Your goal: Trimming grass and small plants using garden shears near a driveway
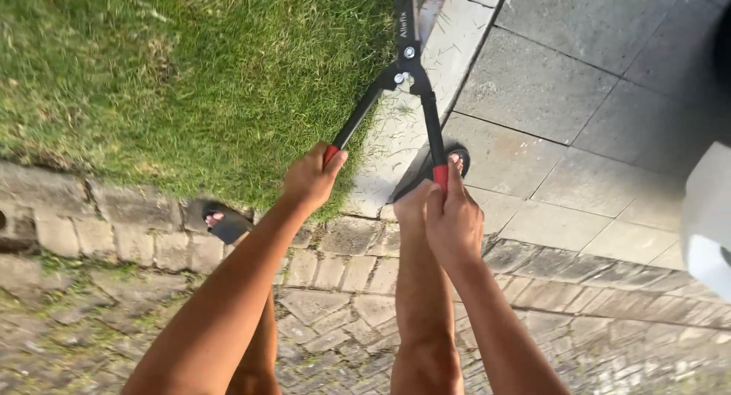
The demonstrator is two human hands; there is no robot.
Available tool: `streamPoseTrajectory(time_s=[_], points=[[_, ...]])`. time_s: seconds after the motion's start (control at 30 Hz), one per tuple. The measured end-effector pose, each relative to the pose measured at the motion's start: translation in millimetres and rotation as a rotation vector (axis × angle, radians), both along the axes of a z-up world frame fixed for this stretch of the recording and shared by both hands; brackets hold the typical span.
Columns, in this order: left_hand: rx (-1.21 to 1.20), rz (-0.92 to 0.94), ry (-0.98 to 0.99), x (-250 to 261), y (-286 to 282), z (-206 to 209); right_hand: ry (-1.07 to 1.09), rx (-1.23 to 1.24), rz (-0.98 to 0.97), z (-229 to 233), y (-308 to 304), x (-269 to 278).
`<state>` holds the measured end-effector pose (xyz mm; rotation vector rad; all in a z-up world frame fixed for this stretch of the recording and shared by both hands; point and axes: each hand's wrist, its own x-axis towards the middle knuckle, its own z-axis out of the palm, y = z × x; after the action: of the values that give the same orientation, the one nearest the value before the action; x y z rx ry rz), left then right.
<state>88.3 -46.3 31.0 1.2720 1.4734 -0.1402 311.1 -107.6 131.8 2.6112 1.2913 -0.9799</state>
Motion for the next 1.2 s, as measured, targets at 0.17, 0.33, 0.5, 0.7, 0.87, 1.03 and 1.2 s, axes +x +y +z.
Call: streamPoseTrajectory(time_s=[0.17, 0.33, 0.5, 0.7, 0.87, 1.03, 1.2], points=[[-0.062, -0.063, 0.062, 15.0, 8.2, -27.3, -0.053, 0.053, 0.051, -33.9, -1.5, 14.9], [-0.042, 0.004, -0.012, 13.4, -3.0, -62.7, 0.507, -0.043, -0.313, 1.4, 27.5, 9.3], [-0.108, 0.139, -0.100, 25.2, -6.3, -92.2, 0.747, 0.133, -0.631, -21.3, 27.1, 15.3], [-0.126, 0.273, -0.225, 50.7, -41.9, -130.8, 0.635, 0.042, -0.456, -25.6, 33.4, -1.7], [-0.117, 0.340, -0.198, 67.2, -51.4, -124.9, 0.625, 0.078, -0.467, -24.6, 33.4, -3.1], [-0.141, 0.344, -0.136, 78.2, -29.5, -70.4, 0.563, 0.098, -0.493, -6.8, 43.5, -3.8], [-0.170, 0.516, -0.137, 121.8, -18.9, -56.8, 0.561, 0.242, -0.519, -21.9, 61.3, -26.2]])
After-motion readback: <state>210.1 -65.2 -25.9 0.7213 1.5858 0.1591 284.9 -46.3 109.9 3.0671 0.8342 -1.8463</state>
